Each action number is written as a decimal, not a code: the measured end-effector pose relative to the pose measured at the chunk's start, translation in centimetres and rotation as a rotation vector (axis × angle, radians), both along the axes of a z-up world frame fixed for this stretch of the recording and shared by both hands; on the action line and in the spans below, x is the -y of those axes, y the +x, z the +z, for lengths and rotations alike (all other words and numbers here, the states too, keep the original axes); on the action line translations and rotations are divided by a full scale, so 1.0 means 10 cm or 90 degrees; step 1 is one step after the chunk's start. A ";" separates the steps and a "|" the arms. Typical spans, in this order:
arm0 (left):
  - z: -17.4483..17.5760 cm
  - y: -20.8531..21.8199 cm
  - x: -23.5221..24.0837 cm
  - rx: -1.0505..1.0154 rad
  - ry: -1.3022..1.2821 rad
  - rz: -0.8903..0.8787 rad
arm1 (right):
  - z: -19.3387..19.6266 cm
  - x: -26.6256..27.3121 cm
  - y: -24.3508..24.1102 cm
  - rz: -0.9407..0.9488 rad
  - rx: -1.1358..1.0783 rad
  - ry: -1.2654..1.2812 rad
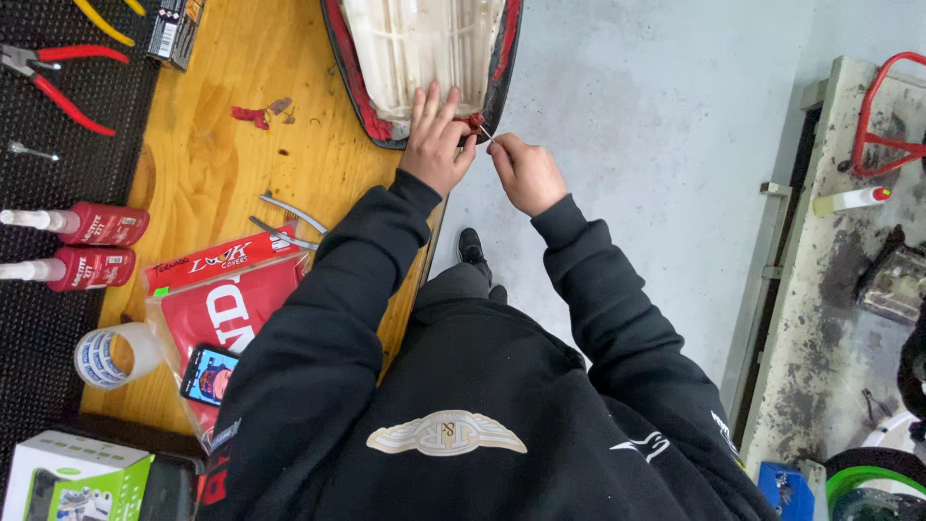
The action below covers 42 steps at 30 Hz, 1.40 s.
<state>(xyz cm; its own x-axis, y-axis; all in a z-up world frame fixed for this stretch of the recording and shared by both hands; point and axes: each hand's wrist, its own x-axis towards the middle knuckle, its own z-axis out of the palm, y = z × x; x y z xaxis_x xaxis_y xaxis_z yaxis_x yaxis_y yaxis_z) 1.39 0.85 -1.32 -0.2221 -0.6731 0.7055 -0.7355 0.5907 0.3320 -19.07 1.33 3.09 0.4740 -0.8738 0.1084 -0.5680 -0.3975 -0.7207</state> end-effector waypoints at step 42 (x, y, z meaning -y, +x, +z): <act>0.21 -0.02 -0.06 0.050 0.105 0.076 | -0.13 -0.09 -0.03 -0.072 -0.089 0.019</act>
